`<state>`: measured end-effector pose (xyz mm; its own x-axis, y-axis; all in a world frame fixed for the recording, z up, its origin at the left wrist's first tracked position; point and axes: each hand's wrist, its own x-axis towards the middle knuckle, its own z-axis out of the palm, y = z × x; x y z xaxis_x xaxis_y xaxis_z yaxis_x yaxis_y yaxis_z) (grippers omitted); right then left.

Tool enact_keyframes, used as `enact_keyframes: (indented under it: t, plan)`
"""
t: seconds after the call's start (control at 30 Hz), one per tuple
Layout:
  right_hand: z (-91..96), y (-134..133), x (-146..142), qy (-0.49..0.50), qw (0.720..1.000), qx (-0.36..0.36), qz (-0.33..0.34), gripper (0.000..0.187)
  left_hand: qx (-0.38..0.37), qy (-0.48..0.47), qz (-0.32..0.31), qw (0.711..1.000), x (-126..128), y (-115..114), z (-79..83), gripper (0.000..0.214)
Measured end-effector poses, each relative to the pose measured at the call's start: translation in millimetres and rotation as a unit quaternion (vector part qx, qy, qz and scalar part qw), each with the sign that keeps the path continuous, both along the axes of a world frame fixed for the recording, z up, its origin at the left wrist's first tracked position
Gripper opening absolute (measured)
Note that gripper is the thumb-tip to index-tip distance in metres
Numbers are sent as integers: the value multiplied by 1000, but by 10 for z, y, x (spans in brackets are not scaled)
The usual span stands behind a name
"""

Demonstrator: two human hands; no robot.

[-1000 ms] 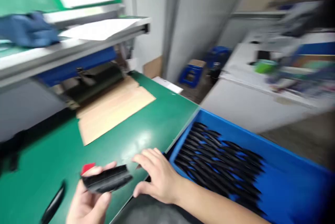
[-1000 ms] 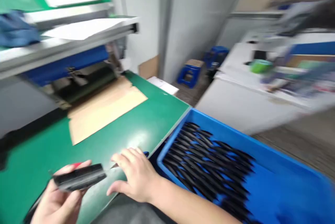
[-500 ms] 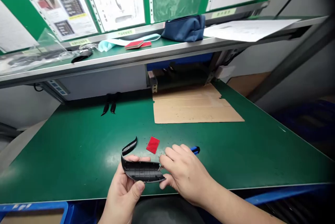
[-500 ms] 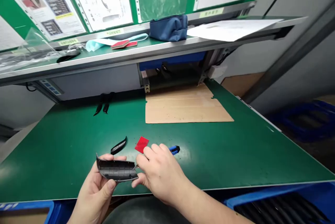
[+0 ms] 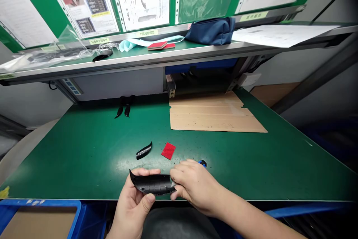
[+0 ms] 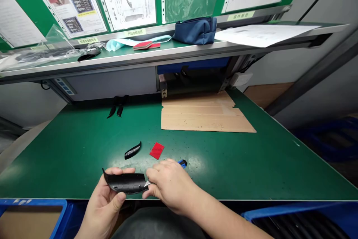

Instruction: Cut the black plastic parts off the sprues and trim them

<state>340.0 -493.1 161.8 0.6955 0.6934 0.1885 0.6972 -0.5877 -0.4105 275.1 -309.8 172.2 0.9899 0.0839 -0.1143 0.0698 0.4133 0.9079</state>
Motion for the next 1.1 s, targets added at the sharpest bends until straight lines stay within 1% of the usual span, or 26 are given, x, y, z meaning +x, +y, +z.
enact_keyframes:
  t: [0.07,0.13,0.17,0.3,0.47,0.5,0.57,0.63,0.67,0.7,0.77,0.8,0.87,0.93,0.97,1.0,1.03,1.07,1.1]
  plan:
    - [25,-53,-21,-28,998,26,-42,62,-16,13,-1,1000,17,-35,2,43]
    - [48,-111,-26,-70,994,12,-82,64,-21,26,-9,999,41,-69,6,44]
    - [54,-141,-21,-84,992,-3,-90,64,-19,30,-14,999,55,-88,10,43]
    - [20,-242,43,-107,991,-42,-73,64,-7,34,-24,999,118,-165,30,42]
    - [-64,-316,187,-103,992,-42,-57,59,17,24,-29,999,213,-207,-10,35]
    - [-76,-327,220,-82,995,-32,-48,58,22,18,-36,999,235,-205,-32,33]
    - [-93,-346,277,0,1000,12,-4,60,19,6,-58,998,282,-204,-83,32]
    - [-104,-350,308,105,989,95,33,59,-10,4,-72,997,331,-219,-128,34]
    - [-108,-344,311,145,978,145,31,59,-32,9,-71,997,356,-234,-143,36]
    - [-111,-331,307,170,967,190,13,58,-54,17,-63,996,380,-251,-152,38]
    - [-111,-293,286,173,952,250,-46,60,-88,36,-44,994,426,-288,-161,41]
    - [-111,-271,276,161,950,260,-69,63,-97,42,-41,993,449,-301,-163,42]
    - [-112,-235,275,137,954,247,-98,66,-104,45,-51,992,496,-312,-174,42]
    - [-122,-228,311,125,958,233,-108,67,-104,39,-75,991,549,-302,-197,41]
    - [-131,-240,342,137,959,231,-95,65,-102,36,-85,991,580,-292,-211,40]
    - [-142,-264,381,168,956,232,-70,63,-99,33,-92,990,614,-278,-225,40]
    - [-155,-299,423,218,946,237,-33,62,-94,31,-96,990,653,-261,-237,41]
    - [-166,-341,467,279,928,247,8,61,-87,29,-100,991,699,-237,-245,41]
    - [-176,-389,510,339,903,260,39,60,-76,29,-105,991,750,-207,-250,41]
